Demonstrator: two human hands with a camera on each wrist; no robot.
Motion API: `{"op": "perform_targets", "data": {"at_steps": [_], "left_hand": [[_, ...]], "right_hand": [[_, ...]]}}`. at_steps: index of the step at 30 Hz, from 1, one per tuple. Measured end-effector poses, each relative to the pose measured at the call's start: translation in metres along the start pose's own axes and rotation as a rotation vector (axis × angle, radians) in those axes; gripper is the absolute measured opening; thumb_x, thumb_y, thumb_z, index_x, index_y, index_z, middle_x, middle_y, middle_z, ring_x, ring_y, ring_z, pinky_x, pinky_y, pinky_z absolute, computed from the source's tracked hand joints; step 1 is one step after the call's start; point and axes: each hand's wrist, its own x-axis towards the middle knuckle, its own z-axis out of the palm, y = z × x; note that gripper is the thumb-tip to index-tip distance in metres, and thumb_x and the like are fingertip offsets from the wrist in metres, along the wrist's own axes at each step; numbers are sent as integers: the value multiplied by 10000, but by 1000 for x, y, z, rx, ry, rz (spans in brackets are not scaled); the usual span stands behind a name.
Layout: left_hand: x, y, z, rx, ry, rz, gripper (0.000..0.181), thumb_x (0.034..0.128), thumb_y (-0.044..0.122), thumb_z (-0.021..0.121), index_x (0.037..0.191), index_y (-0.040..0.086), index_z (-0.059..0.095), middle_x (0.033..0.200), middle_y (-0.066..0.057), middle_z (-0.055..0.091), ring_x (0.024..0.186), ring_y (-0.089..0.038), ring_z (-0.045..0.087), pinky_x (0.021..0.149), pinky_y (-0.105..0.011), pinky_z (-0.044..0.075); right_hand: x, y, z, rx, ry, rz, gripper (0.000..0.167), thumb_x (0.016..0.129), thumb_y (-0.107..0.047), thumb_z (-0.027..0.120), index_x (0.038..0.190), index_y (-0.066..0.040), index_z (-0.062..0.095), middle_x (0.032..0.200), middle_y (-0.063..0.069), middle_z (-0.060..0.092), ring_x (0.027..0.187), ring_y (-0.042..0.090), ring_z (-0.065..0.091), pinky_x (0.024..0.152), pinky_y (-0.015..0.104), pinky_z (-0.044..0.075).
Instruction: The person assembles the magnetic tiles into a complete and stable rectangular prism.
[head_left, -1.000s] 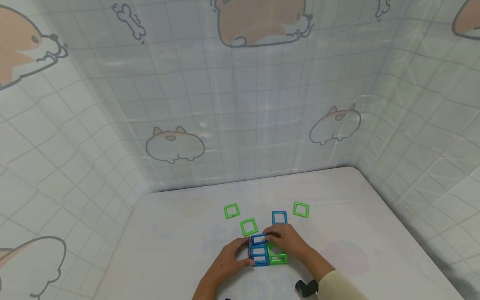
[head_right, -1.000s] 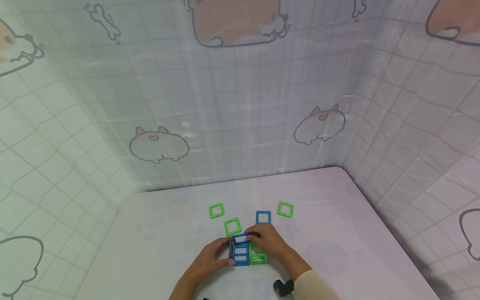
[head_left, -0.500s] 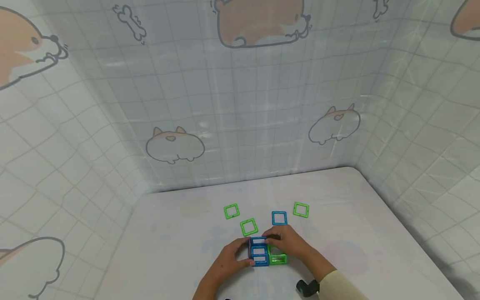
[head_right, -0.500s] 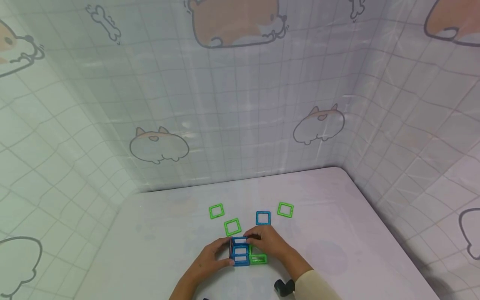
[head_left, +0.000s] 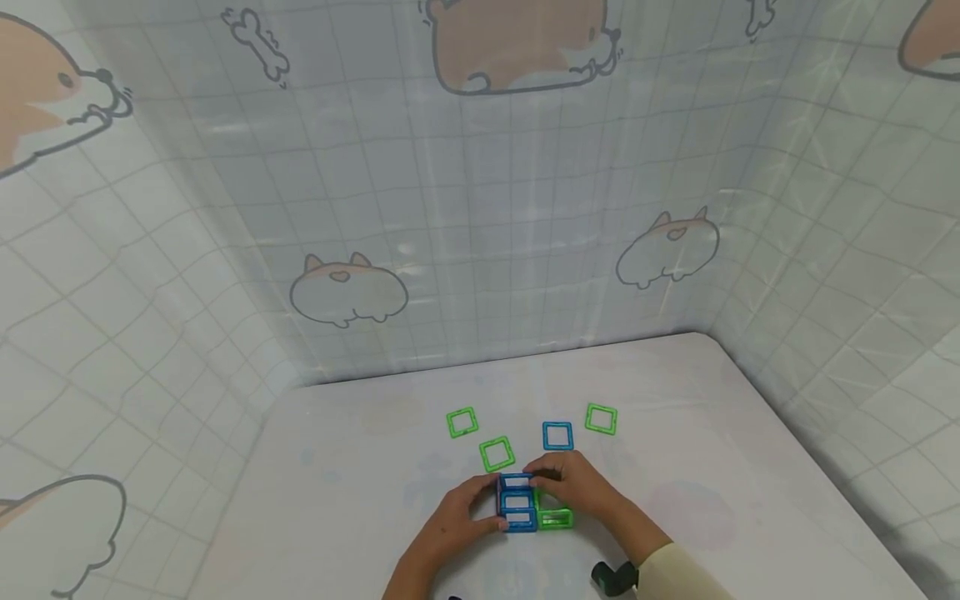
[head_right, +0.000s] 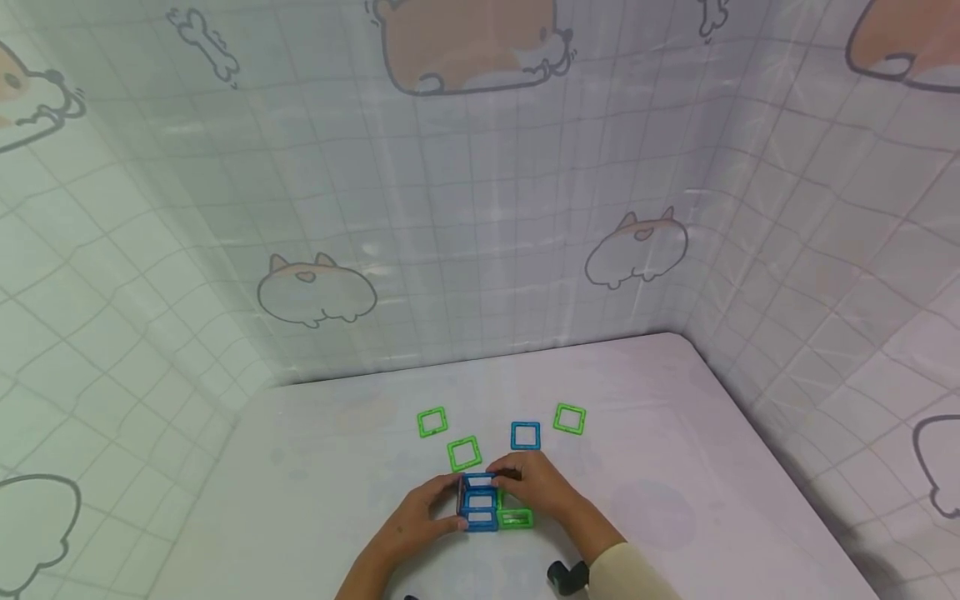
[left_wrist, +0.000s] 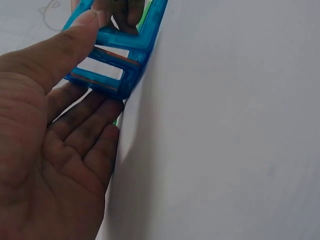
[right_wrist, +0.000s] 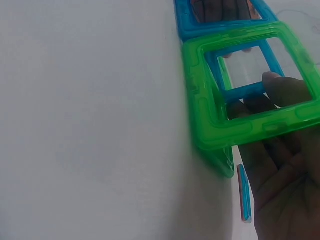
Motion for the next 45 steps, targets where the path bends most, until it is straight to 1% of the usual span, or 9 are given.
{"op": "perform_targets", "data": {"at_steps": [6,13,17,20,28,34,37,40,45], "left_hand": [[4,2,-10,-9,-65,-26,779,802,541,766,1469,241,498,1487,28,518,1416,-283,429,1148,-559,369],[7,1,-18,-49,-97,-6,732,818,533,748,1453,247,522,1455,59,548,1389,-267,469,1132,-540,399],[8,-3,-20,-98,-91,17,702,831,512,740,1435,214,542,1432,39,573,1336,-244,531,1095,-475,460],[9,-5,-21,-141,-86,15,677,845,474,745,1427,189,549,1423,30,581,1314,-220,554,1077,-424,484],[7,-7,-20,-170,-55,-10,604,846,434,769,1373,191,603,1374,20,620,1299,-230,568,1061,-429,498],[3,-7,-16,-182,-31,-9,578,848,426,769,1348,178,619,1339,1,644,1292,-242,572,1059,-427,501],[3,-5,-14,-167,-22,-9,520,870,359,764,1339,179,628,1325,20,654,1295,-242,570,1072,-464,485],[2,-2,-11,-109,-5,-17,472,884,289,754,1331,193,637,1315,50,659,1294,-231,570,1083,-487,472],[1,4,-5,-4,46,-16,452,883,226,750,1321,172,652,1308,37,666,1281,-241,582,1074,-499,476]], "right_hand": [[-5,-3,1,-15,10,3,190,941,-228,700,1119,-188,752,1086,-115,733,983,10,669,882,202,567],[-13,-6,3,-4,8,42,190,935,-229,706,1113,-174,743,1069,-81,736,954,10,663,863,212,572],[-19,-8,6,11,21,26,189,930,-215,710,1103,-144,740,1047,-52,740,928,17,665,841,226,583],[-22,-10,10,37,27,14,190,933,-209,707,1099,-123,735,1043,-33,742,922,24,671,833,227,587],[-25,-15,19,91,36,54,214,932,-235,710,1107,-113,724,1043,-29,740,917,23,672,812,201,582],[-27,-17,26,105,78,69,197,928,-212,713,1093,-104,724,1023,-26,739,911,29,679,781,181,583],[-29,-17,29,123,90,76,195,925,-225,718,1081,-106,725,1007,-32,738,904,30,680,768,180,584],[-30,-18,31,144,91,73,204,923,-231,722,1076,-95,726,1002,-26,738,903,36,681,763,185,586],[-31,-19,33,150,98,66,199,923,-217,722,1073,-86,727,1000,-16,739,900,37,682,756,179,586]]}}
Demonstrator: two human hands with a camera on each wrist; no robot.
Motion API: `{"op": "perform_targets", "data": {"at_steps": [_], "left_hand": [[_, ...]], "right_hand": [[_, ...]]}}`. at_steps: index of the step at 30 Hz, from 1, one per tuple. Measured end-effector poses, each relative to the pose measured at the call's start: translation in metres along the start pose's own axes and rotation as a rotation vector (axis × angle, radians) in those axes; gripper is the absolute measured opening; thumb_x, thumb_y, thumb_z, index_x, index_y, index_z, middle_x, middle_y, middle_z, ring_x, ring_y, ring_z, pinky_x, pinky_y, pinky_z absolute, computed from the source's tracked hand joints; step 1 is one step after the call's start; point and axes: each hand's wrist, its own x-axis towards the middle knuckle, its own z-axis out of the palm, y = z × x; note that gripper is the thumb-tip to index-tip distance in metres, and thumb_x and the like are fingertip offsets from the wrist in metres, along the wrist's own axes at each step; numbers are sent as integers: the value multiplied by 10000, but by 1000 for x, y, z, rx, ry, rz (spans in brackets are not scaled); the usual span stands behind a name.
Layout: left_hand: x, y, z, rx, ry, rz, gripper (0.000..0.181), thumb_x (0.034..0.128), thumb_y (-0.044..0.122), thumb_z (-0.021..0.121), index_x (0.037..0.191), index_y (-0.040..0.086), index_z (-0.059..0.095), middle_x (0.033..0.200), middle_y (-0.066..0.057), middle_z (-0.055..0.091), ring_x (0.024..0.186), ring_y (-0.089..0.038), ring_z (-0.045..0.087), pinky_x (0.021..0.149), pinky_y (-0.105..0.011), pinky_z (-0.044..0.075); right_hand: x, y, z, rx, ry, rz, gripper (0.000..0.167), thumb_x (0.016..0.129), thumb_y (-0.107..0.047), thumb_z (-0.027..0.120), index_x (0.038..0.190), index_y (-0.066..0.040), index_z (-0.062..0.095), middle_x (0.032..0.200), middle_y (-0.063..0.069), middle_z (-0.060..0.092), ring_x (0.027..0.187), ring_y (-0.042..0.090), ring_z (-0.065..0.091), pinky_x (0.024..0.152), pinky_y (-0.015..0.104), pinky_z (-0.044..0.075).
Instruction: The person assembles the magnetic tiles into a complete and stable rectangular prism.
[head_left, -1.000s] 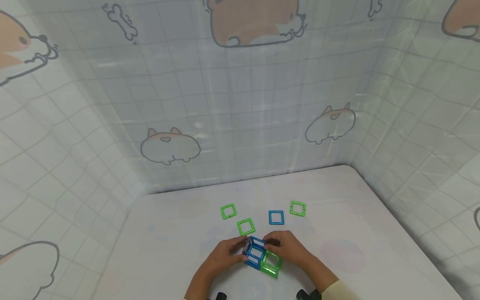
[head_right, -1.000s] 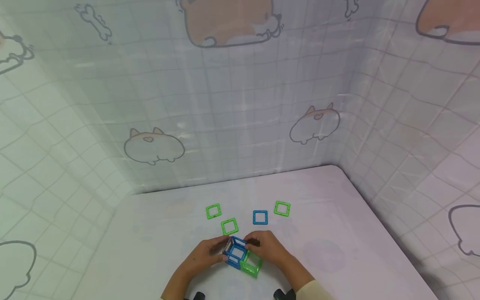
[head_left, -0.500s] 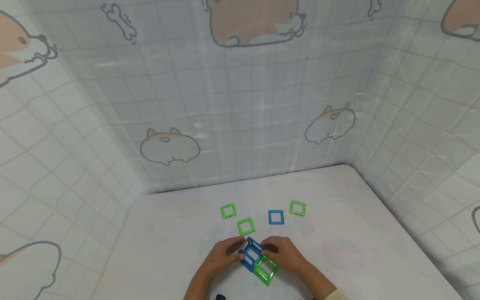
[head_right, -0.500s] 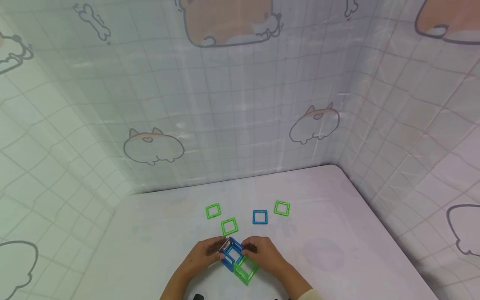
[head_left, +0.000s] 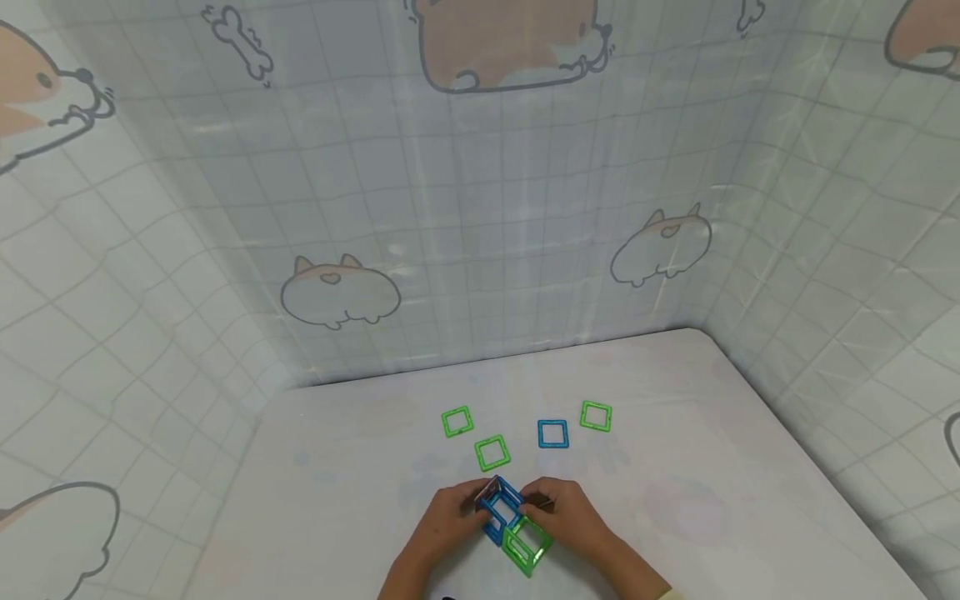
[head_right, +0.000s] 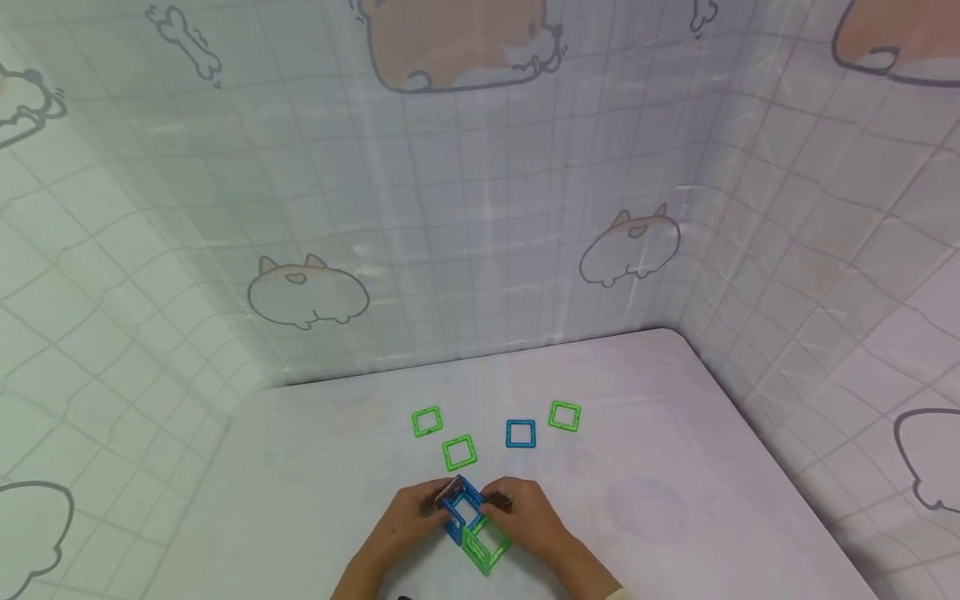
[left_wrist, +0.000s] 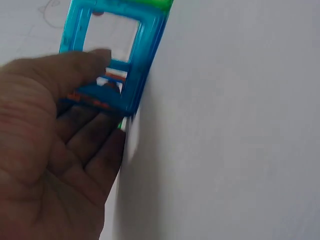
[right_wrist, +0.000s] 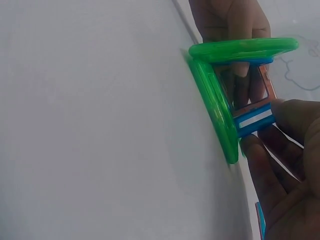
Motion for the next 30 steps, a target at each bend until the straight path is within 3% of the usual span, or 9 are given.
{"op": "perform_targets", "data": {"at_steps": [11,20,23,27,30], "left_hand": [[0,3,6,34,35,-34,473,866,136,701,1335,156,641,1298,32,670,1266,-254,595,1059,-515,482],[-1,2,7,7,31,-15,489,884,171,712,1364,198,618,1335,47,643,1290,-242,575,1076,-512,468],[-1,3,6,1,29,-20,508,871,150,708,1368,195,615,1338,33,643,1296,-261,569,1080,-526,460],[-2,3,6,-9,23,-31,534,852,123,697,1375,187,610,1345,18,639,1308,-278,557,1088,-538,449],[-3,4,5,-19,18,-44,542,843,119,689,1375,182,610,1345,6,641,1309,-290,555,1087,-550,444]], "right_hand": [[-2,3,0,-49,29,-16,189,911,-260,736,1043,-125,749,953,-111,728,871,15,661,760,203,588],[2,5,-14,-31,-37,-63,240,933,-269,713,1103,-101,725,1033,-25,736,919,58,688,785,229,605],[8,8,-24,-174,52,-74,228,938,-260,702,1121,-125,718,1101,-27,722,1001,109,684,855,294,604],[24,17,-36,-475,202,-33,355,914,-244,731,1250,-145,675,1313,-9,643,1236,200,601,1031,406,527],[35,24,-43,-607,190,17,550,898,-247,751,1404,-136,567,1505,43,492,1408,271,441,1136,469,423]]}}
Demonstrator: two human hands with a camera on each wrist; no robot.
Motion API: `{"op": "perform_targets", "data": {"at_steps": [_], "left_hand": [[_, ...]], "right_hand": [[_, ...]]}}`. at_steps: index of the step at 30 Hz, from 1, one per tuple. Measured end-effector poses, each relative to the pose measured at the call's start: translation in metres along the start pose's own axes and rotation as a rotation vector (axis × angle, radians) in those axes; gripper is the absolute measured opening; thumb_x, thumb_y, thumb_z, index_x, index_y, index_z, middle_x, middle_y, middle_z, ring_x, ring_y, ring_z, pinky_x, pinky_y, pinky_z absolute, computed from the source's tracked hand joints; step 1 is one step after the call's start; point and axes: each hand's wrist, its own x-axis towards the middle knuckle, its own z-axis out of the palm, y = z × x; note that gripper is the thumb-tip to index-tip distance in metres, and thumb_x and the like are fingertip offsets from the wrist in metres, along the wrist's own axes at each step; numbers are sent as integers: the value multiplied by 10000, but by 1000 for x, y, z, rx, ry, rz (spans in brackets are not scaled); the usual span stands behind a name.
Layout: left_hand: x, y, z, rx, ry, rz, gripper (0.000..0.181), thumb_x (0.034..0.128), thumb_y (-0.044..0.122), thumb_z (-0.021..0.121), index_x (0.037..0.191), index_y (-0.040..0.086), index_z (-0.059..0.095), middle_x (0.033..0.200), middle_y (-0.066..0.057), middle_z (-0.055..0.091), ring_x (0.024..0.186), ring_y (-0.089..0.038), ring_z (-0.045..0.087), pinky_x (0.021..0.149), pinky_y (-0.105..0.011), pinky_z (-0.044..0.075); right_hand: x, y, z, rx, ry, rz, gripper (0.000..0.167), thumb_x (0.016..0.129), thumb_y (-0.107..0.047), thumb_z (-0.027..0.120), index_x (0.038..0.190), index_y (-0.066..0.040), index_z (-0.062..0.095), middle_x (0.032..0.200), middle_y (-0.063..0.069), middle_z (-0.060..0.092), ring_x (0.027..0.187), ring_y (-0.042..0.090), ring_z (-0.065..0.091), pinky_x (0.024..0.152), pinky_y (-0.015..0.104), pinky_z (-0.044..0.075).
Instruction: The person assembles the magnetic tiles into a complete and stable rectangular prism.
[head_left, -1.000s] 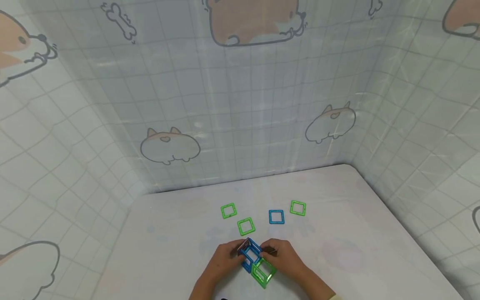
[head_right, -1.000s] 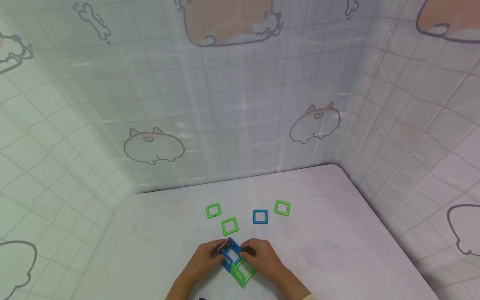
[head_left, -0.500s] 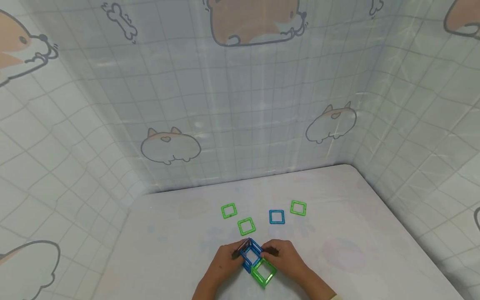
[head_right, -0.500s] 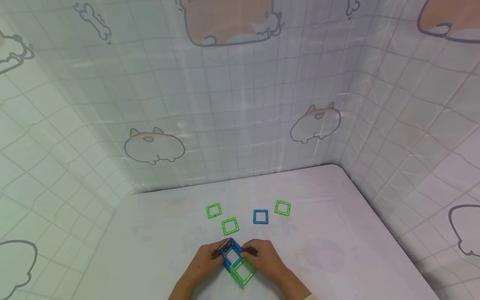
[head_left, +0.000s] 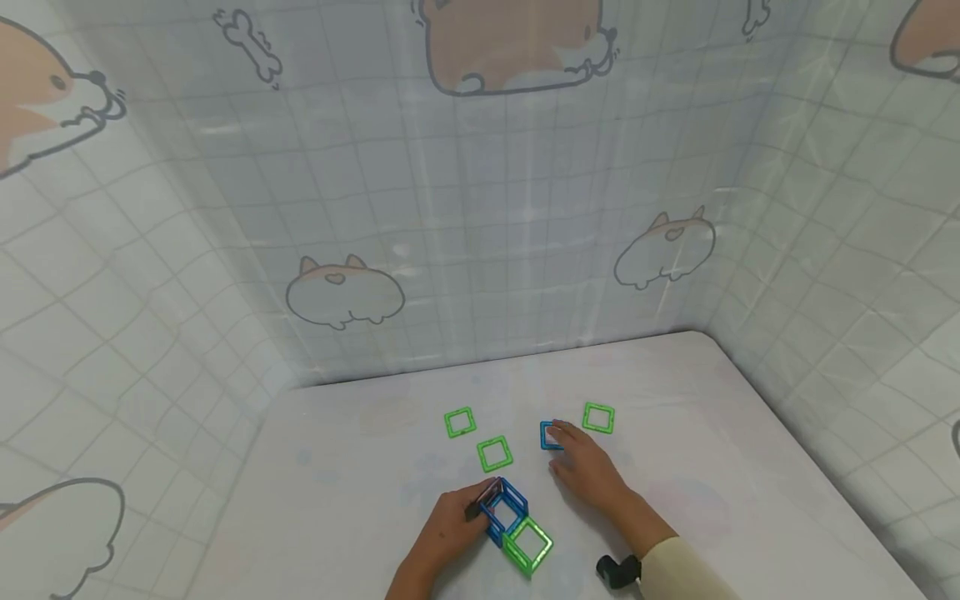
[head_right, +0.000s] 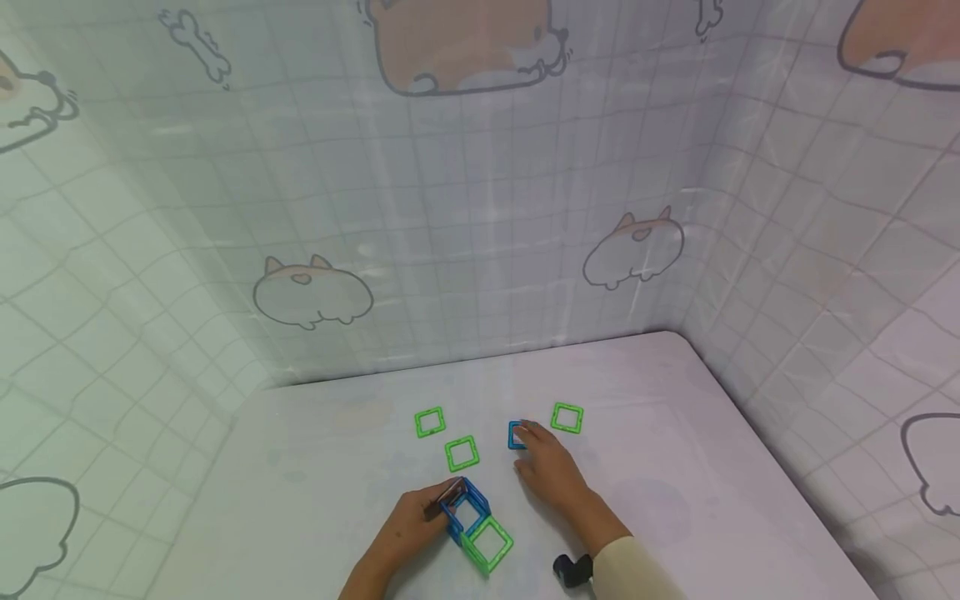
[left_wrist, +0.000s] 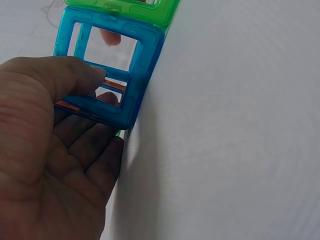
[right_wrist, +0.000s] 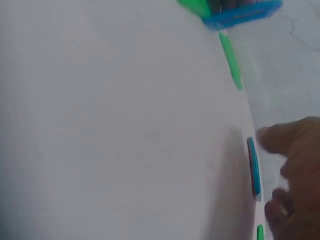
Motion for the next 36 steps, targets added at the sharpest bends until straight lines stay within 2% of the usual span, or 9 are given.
{"op": "perform_targets", "data": {"at_steps": [3,6,12,19,22,25,29,31,36], "left_hand": [[0,0,1,-9,-4,-7,546,838,118,689,1375,182,611,1344,2,642,1311,-299,552,1085,-559,443],[1,-1,2,-18,-10,-12,540,843,129,692,1374,184,609,1347,17,639,1319,-289,545,1090,-554,439],[1,0,2,-12,-10,-12,527,845,167,723,1362,172,620,1335,22,648,1316,-278,550,1090,-554,439],[1,1,1,-5,-10,-9,509,866,191,741,1359,153,622,1333,-5,651,1306,-290,558,1082,-553,448],[1,-1,2,-3,-3,-15,507,862,174,737,1356,172,626,1335,7,649,1304,-288,560,1080,-551,450],[2,-1,2,-10,0,-22,509,860,178,736,1357,187,627,1339,19,646,1308,-281,557,1085,-549,447],[2,-2,2,-27,-6,-34,520,857,193,735,1364,188,621,1346,12,642,1315,-291,550,1085,-559,442],[1,-2,2,-34,-9,-38,524,857,198,735,1367,187,618,1348,7,640,1318,-297,546,1085,-568,439],[-1,-2,1,-30,-24,-43,532,864,220,725,1382,191,606,1366,15,628,1335,-301,529,1096,-581,422]], "right_hand": [[8,5,0,-39,-76,48,650,912,-282,733,1488,-139,468,1595,65,363,1485,303,304,1183,496,348],[11,7,0,-53,-121,83,652,935,-315,699,1508,-139,439,1612,73,330,1503,310,255,1198,503,317],[12,6,1,-61,-97,71,559,939,-297,696,1434,-98,529,1528,95,456,1441,299,386,1173,478,371],[8,4,1,-63,-60,95,438,899,-352,737,1264,-120,669,1361,81,617,1322,291,527,1118,470,442],[5,2,0,-72,-30,104,363,925,-383,698,1186,-131,705,1249,66,684,1229,280,600,1057,467,497],[2,0,-4,-83,28,93,283,947,-382,669,1076,-137,730,1040,18,742,996,213,687,904,417,578],[-2,-2,-9,-57,131,66,186,945,-316,691,972,-138,738,856,-40,737,754,122,658,724,344,597],[-5,-1,-10,-47,172,55,160,946,-275,695,993,-131,746,887,-29,750,788,128,685,737,347,609],[-12,2,-13,-41,220,47,210,956,-184,680,1133,-88,739,1066,42,759,1004,226,724,842,404,614]]}}
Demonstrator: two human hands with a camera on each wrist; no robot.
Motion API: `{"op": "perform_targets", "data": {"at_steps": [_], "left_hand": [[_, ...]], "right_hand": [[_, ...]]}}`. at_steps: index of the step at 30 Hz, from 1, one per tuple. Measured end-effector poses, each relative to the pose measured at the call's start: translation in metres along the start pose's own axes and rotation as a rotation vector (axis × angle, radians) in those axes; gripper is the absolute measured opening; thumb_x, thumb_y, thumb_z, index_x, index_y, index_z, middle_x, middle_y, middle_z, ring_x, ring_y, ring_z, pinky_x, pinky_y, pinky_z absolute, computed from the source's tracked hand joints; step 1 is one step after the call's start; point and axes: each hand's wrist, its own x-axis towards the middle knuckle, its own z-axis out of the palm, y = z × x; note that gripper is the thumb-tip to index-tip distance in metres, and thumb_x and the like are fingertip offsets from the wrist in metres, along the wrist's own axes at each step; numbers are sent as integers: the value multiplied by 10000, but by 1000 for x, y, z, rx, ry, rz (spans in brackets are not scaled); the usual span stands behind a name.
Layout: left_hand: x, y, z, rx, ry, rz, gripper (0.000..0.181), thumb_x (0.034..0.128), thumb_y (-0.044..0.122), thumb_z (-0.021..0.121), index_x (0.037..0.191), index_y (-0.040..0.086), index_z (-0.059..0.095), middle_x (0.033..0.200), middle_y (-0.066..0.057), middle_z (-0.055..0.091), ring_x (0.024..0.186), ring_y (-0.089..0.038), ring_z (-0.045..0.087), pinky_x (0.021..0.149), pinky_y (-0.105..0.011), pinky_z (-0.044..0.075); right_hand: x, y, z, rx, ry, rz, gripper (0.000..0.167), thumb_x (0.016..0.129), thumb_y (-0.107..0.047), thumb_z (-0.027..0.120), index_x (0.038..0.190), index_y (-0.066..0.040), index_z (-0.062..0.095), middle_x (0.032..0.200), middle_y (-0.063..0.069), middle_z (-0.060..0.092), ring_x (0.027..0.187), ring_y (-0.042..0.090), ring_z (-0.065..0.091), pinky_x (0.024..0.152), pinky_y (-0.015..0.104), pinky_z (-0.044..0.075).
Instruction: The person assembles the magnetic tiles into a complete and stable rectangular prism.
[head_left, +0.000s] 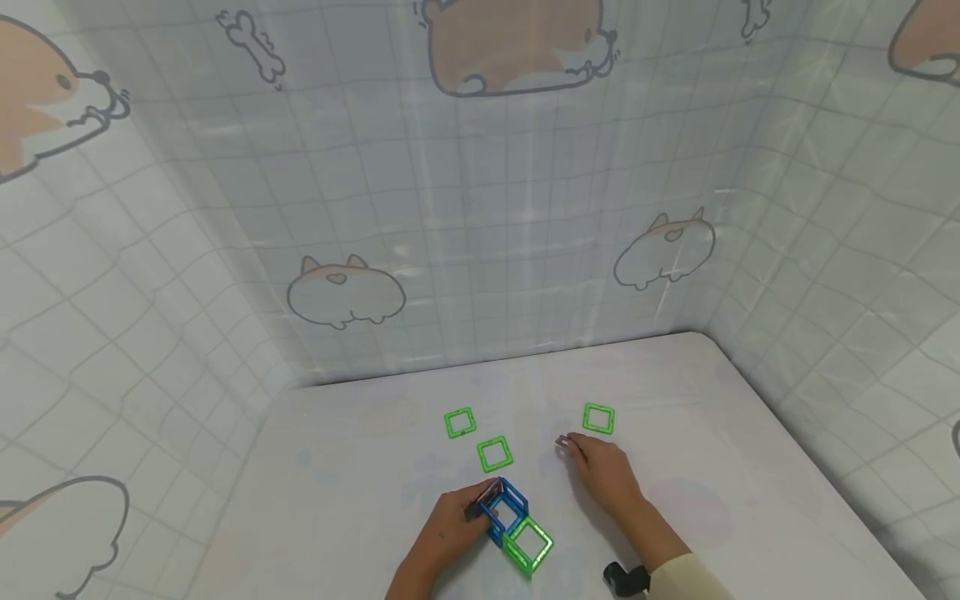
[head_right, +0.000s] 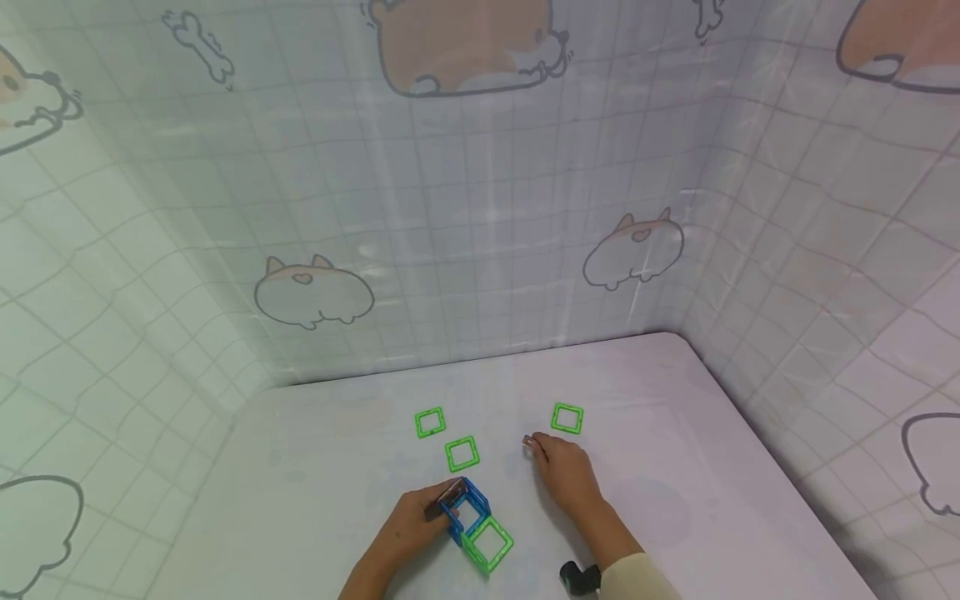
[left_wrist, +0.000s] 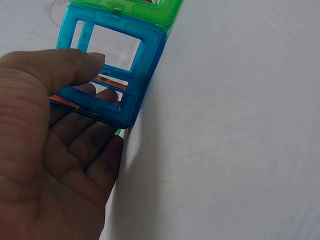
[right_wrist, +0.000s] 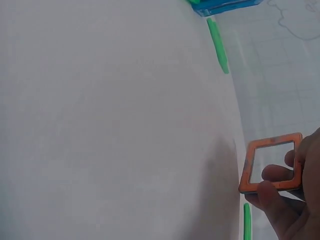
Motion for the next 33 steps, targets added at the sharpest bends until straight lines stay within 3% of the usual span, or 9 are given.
{"op": "perform_targets", "data": {"at_steps": [6,10,13,15,20,26,33], "left_hand": [[0,-1,-1,17,-25,10,557,874,217,692,1417,188,570,1404,16,598,1363,-295,499,1115,-577,404],[0,-1,-2,24,-26,22,559,878,199,668,1427,195,559,1417,17,586,1369,-285,493,1117,-566,407],[-1,-1,-3,18,-18,29,558,877,185,661,1426,198,560,1414,0,589,1365,-292,496,1117,-564,407],[-1,-1,-3,10,-15,36,559,874,174,658,1424,201,562,1406,-10,596,1360,-297,501,1115,-566,407],[-2,0,-3,6,-12,40,563,863,164,657,1418,200,569,1393,-23,606,1353,-296,510,1113,-567,411],[-2,0,-2,8,-9,40,561,858,155,669,1411,174,574,1389,-28,610,1346,-302,517,1107,-569,417],[-3,1,-2,4,-12,37,555,866,155,667,1412,180,573,1392,-17,608,1349,-297,514,1112,-566,413]], "right_hand": [[-7,0,-7,29,-36,15,278,953,-90,656,1221,-21,687,1147,114,732,1063,282,705,853,436,605],[-12,-2,-14,73,-68,77,211,946,-112,676,1145,-51,706,1040,72,755,894,168,717,753,358,611],[-15,-3,-18,105,-76,123,129,933,-158,704,1044,-98,726,923,-7,751,734,66,616,652,288,563],[-17,-4,-20,113,-70,144,114,927,-192,717,1009,-117,741,889,-37,747,711,51,590,648,282,553],[-21,-3,-19,66,-8,144,174,922,-251,729,1013,-106,766,918,8,771,860,161,730,750,370,619],[-24,-4,-16,-4,32,121,216,933,-173,707,1101,-43,746,1016,104,763,965,280,737,775,419,627],[-27,-3,-13,66,20,125,218,927,-101,699,1123,-14,732,1051,130,753,1008,293,725,828,433,614]]}}
